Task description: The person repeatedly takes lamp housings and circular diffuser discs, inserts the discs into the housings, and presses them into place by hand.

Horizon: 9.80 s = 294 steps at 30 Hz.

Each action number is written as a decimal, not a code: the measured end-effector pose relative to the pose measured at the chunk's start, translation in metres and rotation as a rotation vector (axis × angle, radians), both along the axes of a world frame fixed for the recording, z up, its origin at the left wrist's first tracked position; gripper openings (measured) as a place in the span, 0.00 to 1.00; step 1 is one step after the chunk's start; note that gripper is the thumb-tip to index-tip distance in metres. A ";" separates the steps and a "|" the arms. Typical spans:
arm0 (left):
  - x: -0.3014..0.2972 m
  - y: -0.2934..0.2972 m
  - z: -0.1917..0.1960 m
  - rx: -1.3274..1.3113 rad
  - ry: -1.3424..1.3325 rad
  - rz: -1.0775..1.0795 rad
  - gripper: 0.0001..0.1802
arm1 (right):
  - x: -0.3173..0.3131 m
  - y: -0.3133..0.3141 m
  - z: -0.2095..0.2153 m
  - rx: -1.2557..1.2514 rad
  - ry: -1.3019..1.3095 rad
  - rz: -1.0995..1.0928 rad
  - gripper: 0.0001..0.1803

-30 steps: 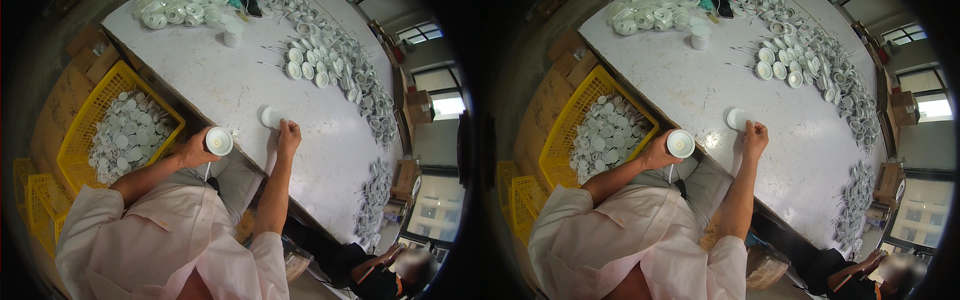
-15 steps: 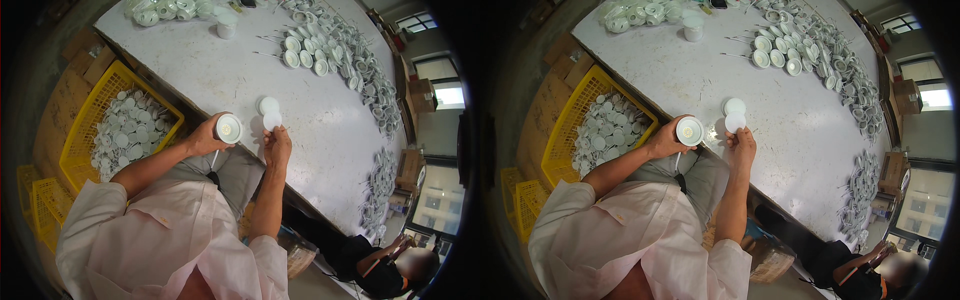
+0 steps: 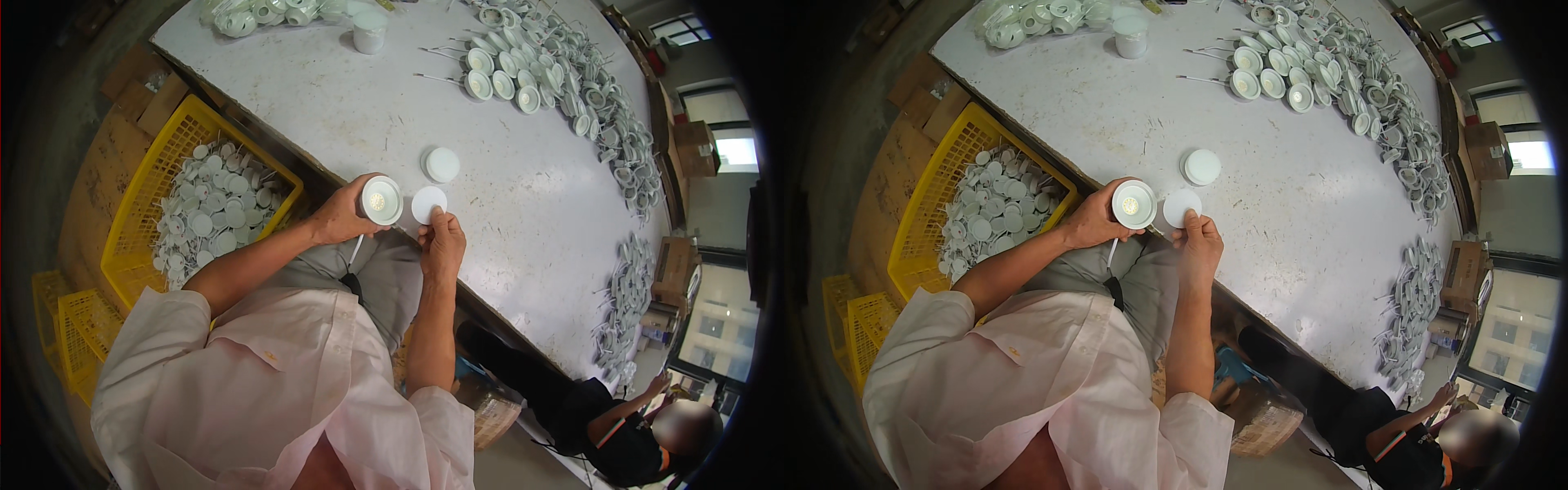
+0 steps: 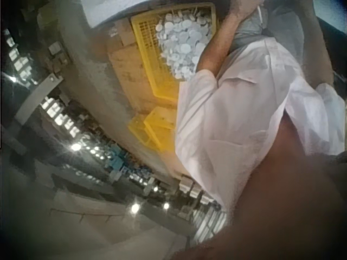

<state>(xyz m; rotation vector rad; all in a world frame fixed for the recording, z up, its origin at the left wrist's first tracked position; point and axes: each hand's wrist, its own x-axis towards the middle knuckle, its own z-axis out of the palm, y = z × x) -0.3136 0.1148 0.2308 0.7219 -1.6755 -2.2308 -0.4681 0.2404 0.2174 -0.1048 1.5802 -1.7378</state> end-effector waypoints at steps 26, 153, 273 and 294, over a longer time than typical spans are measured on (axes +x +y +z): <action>-0.001 0.006 -0.006 -0.070 0.072 -0.029 0.31 | 0.037 0.008 -0.002 0.043 1.697 0.325 0.28; -0.014 0.006 -0.002 -0.102 0.020 0.038 0.40 | -0.023 0.005 0.004 -0.207 -0.020 -0.109 0.07; 0.014 0.009 0.015 -0.324 -0.075 0.168 0.40 | -0.044 -0.025 0.003 -0.259 -0.084 -0.096 0.10; 0.002 0.010 0.009 -0.255 -0.014 0.142 0.38 | -0.004 -0.004 0.005 -0.173 -0.083 -0.100 0.09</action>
